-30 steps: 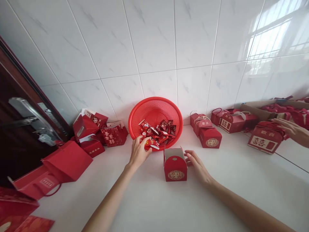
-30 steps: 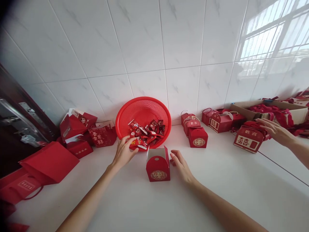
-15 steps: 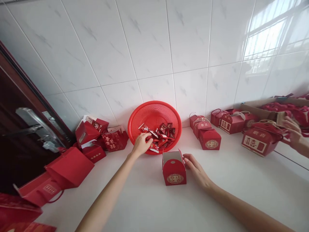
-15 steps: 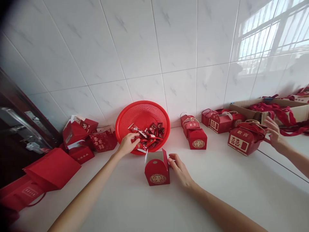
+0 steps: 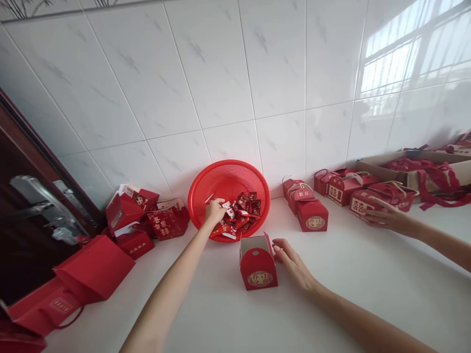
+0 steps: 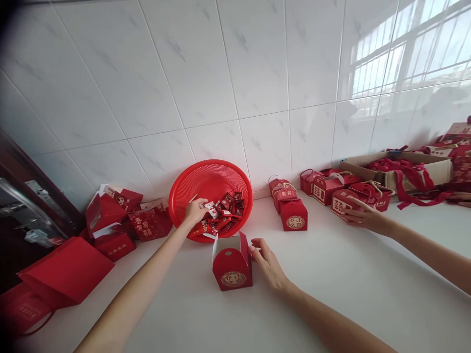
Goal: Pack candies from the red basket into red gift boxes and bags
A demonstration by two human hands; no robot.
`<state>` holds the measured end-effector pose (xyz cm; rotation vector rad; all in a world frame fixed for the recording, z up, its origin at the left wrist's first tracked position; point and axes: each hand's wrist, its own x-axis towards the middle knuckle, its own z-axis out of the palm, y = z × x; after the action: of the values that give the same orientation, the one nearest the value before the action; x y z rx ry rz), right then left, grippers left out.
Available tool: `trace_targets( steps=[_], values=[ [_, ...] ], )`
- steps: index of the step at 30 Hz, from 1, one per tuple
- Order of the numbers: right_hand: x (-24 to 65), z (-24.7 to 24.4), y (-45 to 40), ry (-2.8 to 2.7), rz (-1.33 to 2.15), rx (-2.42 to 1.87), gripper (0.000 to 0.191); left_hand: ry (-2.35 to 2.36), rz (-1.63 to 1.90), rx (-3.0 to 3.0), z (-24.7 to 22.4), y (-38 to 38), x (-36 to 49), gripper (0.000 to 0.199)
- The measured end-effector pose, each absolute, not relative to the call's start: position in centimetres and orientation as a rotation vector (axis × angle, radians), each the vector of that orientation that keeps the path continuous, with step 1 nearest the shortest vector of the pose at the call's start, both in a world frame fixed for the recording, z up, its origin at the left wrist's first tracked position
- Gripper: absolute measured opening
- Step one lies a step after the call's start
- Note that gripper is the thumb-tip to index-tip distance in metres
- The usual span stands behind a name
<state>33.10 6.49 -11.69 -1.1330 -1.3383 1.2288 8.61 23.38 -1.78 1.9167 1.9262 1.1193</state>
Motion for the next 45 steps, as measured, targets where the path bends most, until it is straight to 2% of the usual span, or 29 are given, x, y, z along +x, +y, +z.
trace_targets(
  steps=[4, 8, 11, 14, 18, 24, 35, 45],
  values=[
    [33.1, -11.8, 6.7, -1.311, 1.224, -1.135, 0.053, 1.723, 1.299, 1.849, -1.6, 21.7, 9.5, 0.040],
    [33.4, -11.8, 7.4, -1.194, 1.213, -1.123, 0.056, 1.217, 1.409, 1.674, -2.0, 18.9, 11.2, 0.050],
    [33.9, -11.3, 7.8, -1.093, 1.226, -1.052, 0.057, 0.965, 1.297, 1.600, -2.6, 17.1, 13.0, 0.055],
    [34.4, -10.6, 7.9, -1.057, 1.282, -0.918, 0.057, 0.885, 1.093, 1.630, -3.3, 16.1, 14.7, 0.051],
    [34.5, -9.9, 7.8, -1.081, 1.349, -0.831, 0.053, 0.818, 0.927, 1.605, -4.2, 16.0, 16.2, 0.050],
    [34.3, -10.0, 8.1, -1.115, 1.304, -0.798, 0.044, 0.780, 0.919, 1.553, -4.8, 15.9, 16.7, 0.050],
    [34.0, -9.9, 8.0, -1.154, 1.228, -0.862, 0.043, 0.754, 0.773, 1.591, -4.6, 14.5, 16.0, 0.045],
    [34.2, -9.7, 7.6, -1.150, 1.241, -0.899, 0.040, 0.872, 0.987, 1.610, -3.4, 15.2, 13.8, 0.039]
  ],
)
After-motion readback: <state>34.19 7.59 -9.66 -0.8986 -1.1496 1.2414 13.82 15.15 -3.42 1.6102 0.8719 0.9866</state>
